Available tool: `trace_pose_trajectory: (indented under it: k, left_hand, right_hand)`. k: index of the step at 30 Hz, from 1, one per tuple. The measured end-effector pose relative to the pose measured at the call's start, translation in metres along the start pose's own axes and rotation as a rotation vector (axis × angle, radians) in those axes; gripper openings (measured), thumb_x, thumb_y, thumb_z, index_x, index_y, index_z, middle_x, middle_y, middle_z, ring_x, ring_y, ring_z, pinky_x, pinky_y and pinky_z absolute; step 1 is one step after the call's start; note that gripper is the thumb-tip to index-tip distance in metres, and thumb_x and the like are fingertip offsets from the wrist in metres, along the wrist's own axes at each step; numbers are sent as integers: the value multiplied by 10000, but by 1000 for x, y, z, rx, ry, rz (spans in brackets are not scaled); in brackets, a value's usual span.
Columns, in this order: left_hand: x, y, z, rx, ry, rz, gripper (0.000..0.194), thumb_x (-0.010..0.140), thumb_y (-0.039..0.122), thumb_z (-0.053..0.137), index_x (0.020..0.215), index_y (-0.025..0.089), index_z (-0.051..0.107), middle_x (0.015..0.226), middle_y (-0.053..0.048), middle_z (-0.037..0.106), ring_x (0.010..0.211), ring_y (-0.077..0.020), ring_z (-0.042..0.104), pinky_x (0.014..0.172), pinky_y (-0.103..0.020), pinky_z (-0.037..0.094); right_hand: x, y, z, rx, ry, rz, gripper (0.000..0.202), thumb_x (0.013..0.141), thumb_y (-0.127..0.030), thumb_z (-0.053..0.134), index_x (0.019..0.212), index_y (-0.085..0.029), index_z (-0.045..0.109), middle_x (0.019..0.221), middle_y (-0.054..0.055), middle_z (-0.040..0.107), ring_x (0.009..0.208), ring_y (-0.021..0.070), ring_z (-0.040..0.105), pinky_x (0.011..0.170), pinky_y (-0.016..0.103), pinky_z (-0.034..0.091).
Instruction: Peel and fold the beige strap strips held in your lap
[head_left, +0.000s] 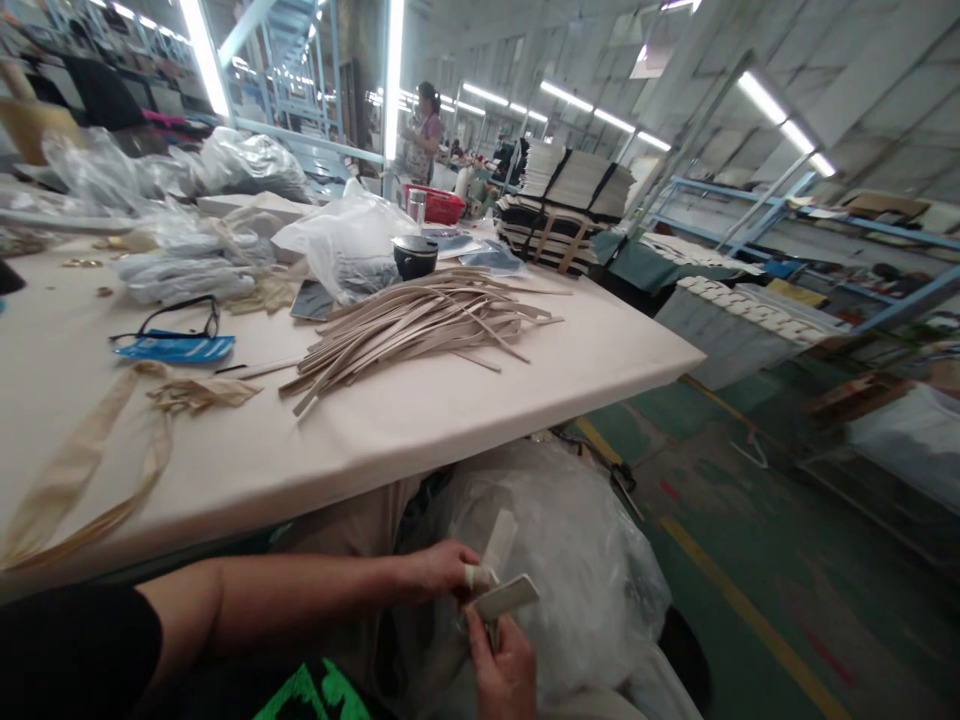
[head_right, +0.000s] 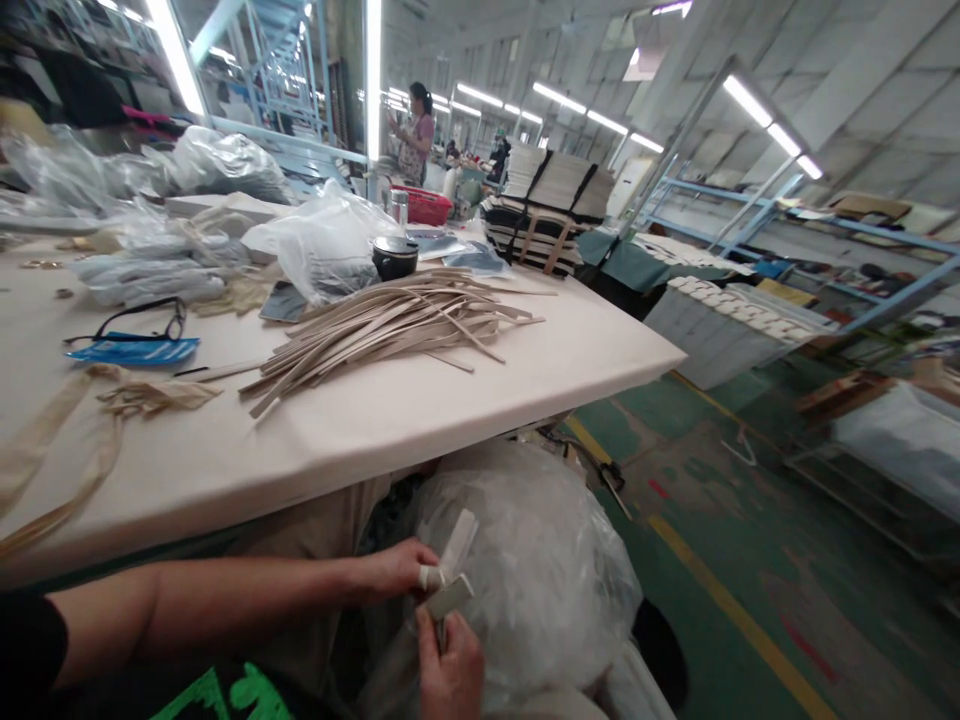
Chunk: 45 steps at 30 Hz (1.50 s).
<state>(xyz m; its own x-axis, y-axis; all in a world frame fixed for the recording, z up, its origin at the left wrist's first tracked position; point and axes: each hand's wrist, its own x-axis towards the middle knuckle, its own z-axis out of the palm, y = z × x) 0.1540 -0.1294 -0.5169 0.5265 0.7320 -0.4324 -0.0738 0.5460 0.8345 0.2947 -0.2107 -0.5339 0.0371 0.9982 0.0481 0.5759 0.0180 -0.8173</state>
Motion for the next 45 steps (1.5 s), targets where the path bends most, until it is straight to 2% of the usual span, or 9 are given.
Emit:
trace_pose_trajectory:
  k: [5, 8, 11, 17, 20, 24, 28, 36, 45]
  left_hand:
    - [-3, -5, -1, 105, -85, 79, 426, 600, 501, 709, 730, 95, 706, 613, -1, 572, 582, -95, 457, 602, -220, 373]
    - [-5, -1, -4, 210, -57, 87, 454, 652, 520, 663, 836, 108, 717, 658, 2, 591, 599, -105, 467, 598, -216, 380]
    - [-7, -2, -7, 389, -89, 98, 404, 681, 487, 637, 834, 121, 716, 617, 28, 552, 579, -98, 442, 563, -197, 366]
    - [-10, -12, -7, 737, -191, 144, 231, 718, 296, 587, 850, 158, 717, 571, 55, 484, 559, -75, 412, 516, -155, 326]
    - [-12, -10, -6, 833, -202, 166, 234, 728, 318, 590, 846, 164, 722, 536, 58, 440, 534, -66, 383, 496, -147, 303]
    - [-13, -8, -7, 877, -214, 185, 314, 738, 429, 602, 866, 170, 724, 536, 59, 435, 532, -63, 371, 508, -147, 307]
    - [-14, -10, -9, 886, -215, 168, 323, 742, 439, 596, 867, 171, 725, 545, 60, 447, 526, -63, 358, 505, -151, 302]
    - [-15, -3, -7, 883, -238, 165, 351, 735, 460, 614, 865, 153, 725, 542, 59, 479, 497, -56, 340, 489, -162, 287]
    - [-20, -10, -11, 1077, -310, 146, 196, 689, 355, 670, 811, 210, 721, 496, 55, 451, 487, -70, 389, 463, -170, 264]
  right_hand:
    - [1, 8, -16, 109, 60, 203, 458, 734, -608, 577, 652, -168, 672, 529, 21, 600, 531, 158, 540, 520, 240, 409]
    - [3, 6, -29, 211, 117, 335, 516, 719, -603, 607, 940, -146, 697, 660, 16, 662, 518, 136, 540, 546, 232, 443]
    - [7, 4, -36, 336, 78, 363, 622, 719, -563, 640, 1174, -140, 605, 862, 34, 692, 560, 123, 551, 571, 230, 469]
    - [11, 5, -43, 465, 174, 408, 514, 721, -506, 674, 1070, -128, 664, 1055, 96, 672, 625, 141, 585, 564, 241, 484]
    - [9, 3, -48, 434, 171, 415, 504, 700, -516, 688, 1016, -125, 690, 992, 93, 696, 689, 176, 613, 582, 249, 498]
    - [7, 1, -50, 412, 159, 419, 492, 685, -525, 695, 955, -113, 707, 991, 98, 699, 776, 214, 626, 627, 273, 523]
    - [7, -1, -52, 457, 197, 434, 517, 690, -527, 691, 999, -112, 690, 1049, 106, 682, 800, 216, 622, 588, 259, 517]
    - [7, -7, -56, 400, 303, 457, 517, 623, -519, 745, 896, -80, 714, 833, 98, 716, 712, 212, 628, 607, 257, 504]
    - [4, 21, -68, 476, 488, 513, 525, 624, -475, 766, 942, -64, 694, 792, 103, 708, 636, 193, 605, 504, 260, 478]
